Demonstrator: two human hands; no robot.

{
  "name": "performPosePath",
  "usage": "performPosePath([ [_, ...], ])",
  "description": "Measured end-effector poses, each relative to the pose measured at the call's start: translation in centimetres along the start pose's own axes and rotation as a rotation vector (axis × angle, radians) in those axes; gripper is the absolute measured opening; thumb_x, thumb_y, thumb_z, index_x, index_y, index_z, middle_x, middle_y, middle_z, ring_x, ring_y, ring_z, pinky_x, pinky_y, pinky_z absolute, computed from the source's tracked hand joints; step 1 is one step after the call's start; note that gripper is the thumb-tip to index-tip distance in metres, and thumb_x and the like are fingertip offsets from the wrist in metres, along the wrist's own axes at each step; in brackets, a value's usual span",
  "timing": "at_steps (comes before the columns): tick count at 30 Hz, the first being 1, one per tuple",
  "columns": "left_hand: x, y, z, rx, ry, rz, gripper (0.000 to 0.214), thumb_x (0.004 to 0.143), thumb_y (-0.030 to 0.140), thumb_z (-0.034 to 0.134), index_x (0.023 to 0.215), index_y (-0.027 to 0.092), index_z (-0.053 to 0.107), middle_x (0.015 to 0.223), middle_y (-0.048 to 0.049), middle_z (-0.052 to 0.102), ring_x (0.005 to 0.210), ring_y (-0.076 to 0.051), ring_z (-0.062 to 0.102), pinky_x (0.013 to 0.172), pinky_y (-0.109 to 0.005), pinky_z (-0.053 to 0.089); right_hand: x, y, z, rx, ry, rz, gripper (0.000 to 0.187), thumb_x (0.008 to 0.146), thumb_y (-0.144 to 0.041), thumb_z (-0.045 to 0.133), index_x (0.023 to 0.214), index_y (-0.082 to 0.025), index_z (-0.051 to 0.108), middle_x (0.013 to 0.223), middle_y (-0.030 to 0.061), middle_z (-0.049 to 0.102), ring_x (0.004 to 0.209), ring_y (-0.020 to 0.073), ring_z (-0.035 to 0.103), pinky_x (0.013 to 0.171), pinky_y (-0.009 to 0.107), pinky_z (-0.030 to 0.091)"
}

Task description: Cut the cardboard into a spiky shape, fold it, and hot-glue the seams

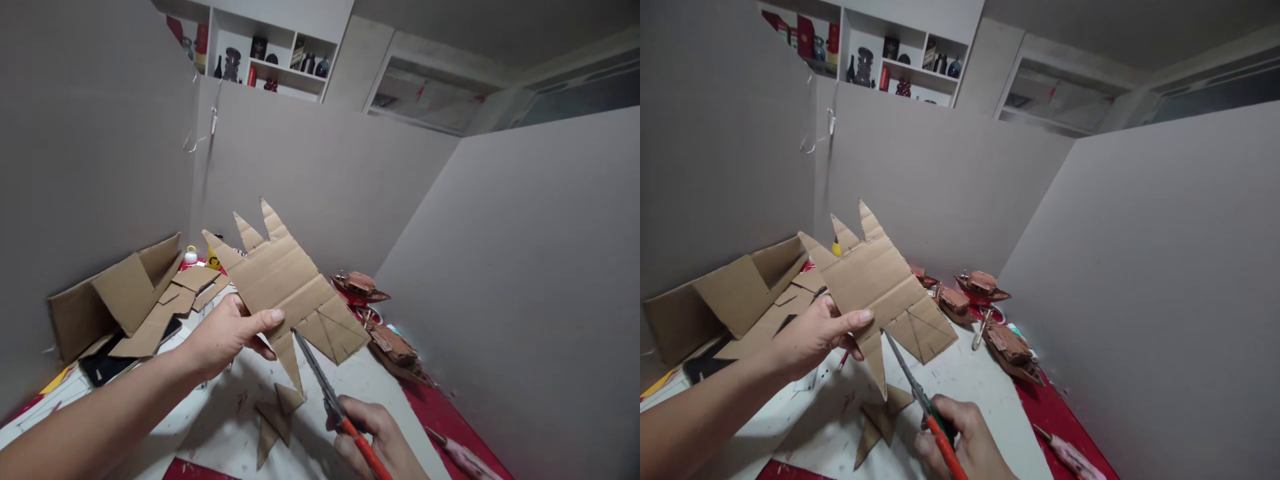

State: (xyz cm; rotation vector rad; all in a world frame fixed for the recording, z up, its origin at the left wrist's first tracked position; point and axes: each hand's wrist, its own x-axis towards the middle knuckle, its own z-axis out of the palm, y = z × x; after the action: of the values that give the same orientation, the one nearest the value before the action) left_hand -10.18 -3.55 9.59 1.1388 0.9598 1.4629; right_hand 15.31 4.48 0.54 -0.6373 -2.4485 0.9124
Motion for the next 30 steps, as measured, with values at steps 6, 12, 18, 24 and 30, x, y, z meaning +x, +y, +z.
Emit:
performPosePath([
  [6,0.1,0.1,-0.2,-0.007,-0.027,0.003,0.034,0.076,0.035,0.076,0.103,0.015,0.073,0.083,-0.0078,0.072,0.066,-0.014,0.062,0.052,-0.022,0.055,0.1,0.0,0.4,0.159,-0.015,0.042,0.047,0.082,-0.061,0.051,0.061,-0.02,0.042,0.055,-0.0043,0.034,0.05,0.0101,0.032,0.047,0.023,0.029],
  [12,0.3,0.2,-0.6,0.006,-0.05,0.003,0.036,0.075,0.035,0.076,0.104,0.014,0.073,0.082,-0.0089,0.071,0.066,-0.015,0.063,0.051,-0.023,0.055,0.0,1.0,0.4,0.137,-0.01,0.015,0.049,0.082,-0.063,0.049,0.06,-0.02,0.039,0.053,-0.0046,0.033,0.048,0.0093,0.031,0.045,0.023,0.026],
  [18,0.5,0.2,-0.8,0.004,-0.049,0.01,0.035,0.075,0.034,0.076,0.102,0.013,0.073,0.077,-0.007,0.069,0.062,-0.014,0.062,0.05,-0.023,0.055,0.0,1.0,0.5,0.089,-0.016,0.019,0.05,0.083,-0.064,0.047,0.061,-0.021,0.036,0.054,-0.0044,0.033,0.05,0.0099,0.03,0.046,0.024,0.025],
  [24,0.4,0.4,-0.7,0.019,-0.023,-0.001,0.038,0.072,0.034,0.079,0.103,0.013,0.072,0.079,-0.0071,0.07,0.061,-0.014,0.061,0.05,-0.024,0.056,-0.1,0.7,1.0,0.03,-0.019,0.056,0.052,0.083,-0.07,0.041,0.066,-0.02,0.043,0.06,-0.0019,0.038,0.057,0.0134,0.038,0.052,0.024,0.033],
  [30,0.6,0.1,-0.8,0.023,-0.04,0.011,0.04,0.074,0.036,0.077,0.107,0.014,0.071,0.086,-0.0083,0.072,0.067,-0.015,0.063,0.05,-0.023,0.055,0.0,0.3,0.9,0.057,-0.018,0.076,0.052,0.083,-0.067,0.041,0.068,-0.018,0.048,0.063,-0.0012,0.04,0.059,0.0138,0.039,0.053,0.024,0.039],
])
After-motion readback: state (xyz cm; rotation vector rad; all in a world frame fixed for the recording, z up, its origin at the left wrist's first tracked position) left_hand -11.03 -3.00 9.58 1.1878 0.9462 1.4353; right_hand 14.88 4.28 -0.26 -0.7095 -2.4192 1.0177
